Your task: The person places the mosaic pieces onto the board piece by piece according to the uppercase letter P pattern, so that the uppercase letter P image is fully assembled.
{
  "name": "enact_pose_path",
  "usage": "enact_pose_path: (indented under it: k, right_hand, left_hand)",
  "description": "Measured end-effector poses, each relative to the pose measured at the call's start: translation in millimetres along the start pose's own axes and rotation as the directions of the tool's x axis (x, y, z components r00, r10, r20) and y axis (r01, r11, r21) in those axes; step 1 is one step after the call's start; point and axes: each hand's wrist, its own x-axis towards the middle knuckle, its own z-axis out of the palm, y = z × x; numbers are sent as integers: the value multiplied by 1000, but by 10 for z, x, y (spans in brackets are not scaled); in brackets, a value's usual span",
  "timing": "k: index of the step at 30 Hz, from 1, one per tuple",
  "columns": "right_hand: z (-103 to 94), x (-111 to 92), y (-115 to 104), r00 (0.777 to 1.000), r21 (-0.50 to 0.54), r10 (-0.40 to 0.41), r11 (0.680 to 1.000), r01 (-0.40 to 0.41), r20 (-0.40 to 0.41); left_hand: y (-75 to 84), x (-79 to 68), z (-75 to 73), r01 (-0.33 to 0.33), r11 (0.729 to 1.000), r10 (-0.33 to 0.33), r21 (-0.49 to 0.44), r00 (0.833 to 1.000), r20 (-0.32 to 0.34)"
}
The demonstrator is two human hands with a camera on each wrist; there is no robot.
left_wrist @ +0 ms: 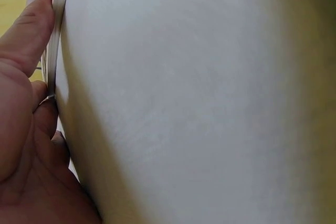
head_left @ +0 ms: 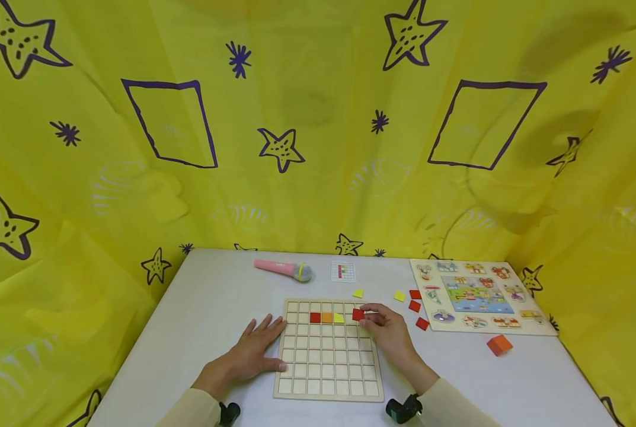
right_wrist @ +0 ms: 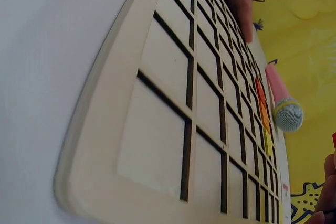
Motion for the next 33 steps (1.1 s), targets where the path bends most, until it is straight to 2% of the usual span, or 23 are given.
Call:
enact_pose_path:
  k: [10, 22, 33]
  right_hand:
    - [322, -1, -61, 996, 13, -69, 998, 69, 64]
    - [662, 34, -35, 984, -12, -86, 996, 89, 158]
    - [802, 16, -27, 983, -111, -121, 984, 136, 136]
  left_hand:
    - [0, -9, -11, -8, 1000, 8, 8, 1000, -5]
    - [-4, -8, -17, -10, 1000, 11, 21, 1000, -11]
    - [20, -10, -22, -17, 1000, 17, 19, 1000, 0]
